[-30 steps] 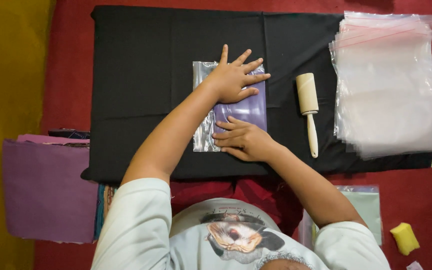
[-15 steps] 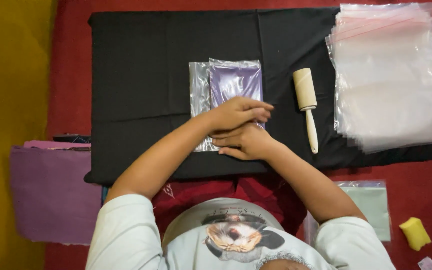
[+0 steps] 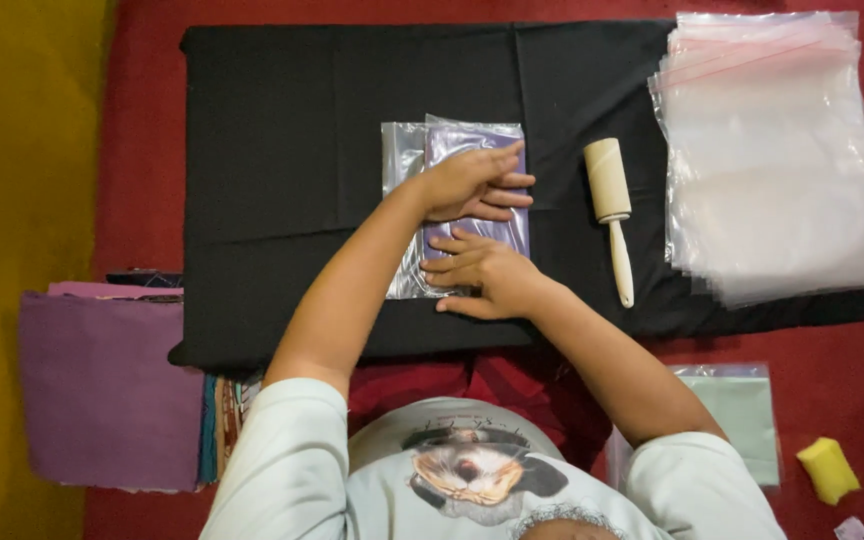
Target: Folding a piece of patterned fabric and carefully inserting it into a clear plastic bag for packaging.
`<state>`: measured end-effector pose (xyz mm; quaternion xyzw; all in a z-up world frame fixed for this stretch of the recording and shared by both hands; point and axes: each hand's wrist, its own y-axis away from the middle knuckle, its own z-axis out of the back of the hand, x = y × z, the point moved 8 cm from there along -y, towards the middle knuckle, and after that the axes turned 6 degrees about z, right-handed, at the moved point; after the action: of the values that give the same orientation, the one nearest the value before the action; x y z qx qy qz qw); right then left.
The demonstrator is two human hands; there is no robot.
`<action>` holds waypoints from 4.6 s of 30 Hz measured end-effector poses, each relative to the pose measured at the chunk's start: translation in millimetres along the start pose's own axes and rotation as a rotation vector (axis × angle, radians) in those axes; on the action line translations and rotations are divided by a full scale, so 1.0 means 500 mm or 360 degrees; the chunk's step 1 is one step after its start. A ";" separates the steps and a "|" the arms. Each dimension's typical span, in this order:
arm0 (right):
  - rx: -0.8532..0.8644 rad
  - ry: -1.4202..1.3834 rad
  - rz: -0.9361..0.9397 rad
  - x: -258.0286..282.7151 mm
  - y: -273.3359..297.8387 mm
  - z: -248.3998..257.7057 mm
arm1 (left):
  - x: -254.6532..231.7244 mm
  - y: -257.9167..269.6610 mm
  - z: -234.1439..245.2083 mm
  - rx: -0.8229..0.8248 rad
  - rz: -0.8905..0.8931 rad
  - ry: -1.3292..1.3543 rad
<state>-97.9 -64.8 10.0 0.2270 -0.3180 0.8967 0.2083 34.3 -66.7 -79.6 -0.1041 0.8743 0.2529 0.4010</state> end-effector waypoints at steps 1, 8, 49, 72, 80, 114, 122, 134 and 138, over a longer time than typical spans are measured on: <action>0.0008 -0.0015 -0.0025 -0.004 0.002 -0.002 | -0.010 -0.009 0.022 -0.0021 -0.0027 0.0119; -0.0016 -0.0085 -0.0088 -0.006 -0.002 -0.001 | -0.034 -0.050 0.104 -0.0085 -0.0078 0.0332; 0.0038 -0.0012 -0.0047 0.003 0.001 0.001 | -0.087 0.047 -0.047 -0.0343 -0.0626 -0.3086; 0.0309 -0.0020 0.0026 0.018 -0.002 0.001 | -0.175 0.068 -0.032 -0.0568 -0.0012 -0.2765; 0.0642 0.0363 -0.0042 0.063 0.048 -0.027 | -0.175 0.074 -0.033 -0.0651 -0.0008 -0.2864; 0.0481 0.0790 -0.0662 -0.016 0.100 0.015 | -0.195 0.051 0.043 -0.0853 0.0218 -0.2665; 0.0411 0.0837 -0.0642 -0.016 0.100 0.016 | -0.241 0.000 -0.004 -0.1062 0.0011 -0.2483; 0.0375 0.0831 -0.0646 -0.015 0.096 0.018 | -0.221 -0.069 0.051 -0.1198 0.0063 -0.2465; 0.0351 0.0862 -0.0634 -0.014 0.098 0.018 | -0.229 -0.060 0.027 -0.1155 -0.0090 -0.2308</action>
<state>-115.0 -107.0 -10.9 0.0596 -0.1019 0.8950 0.4302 129.5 -87.5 -11.5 -0.0599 0.2573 0.5150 0.8155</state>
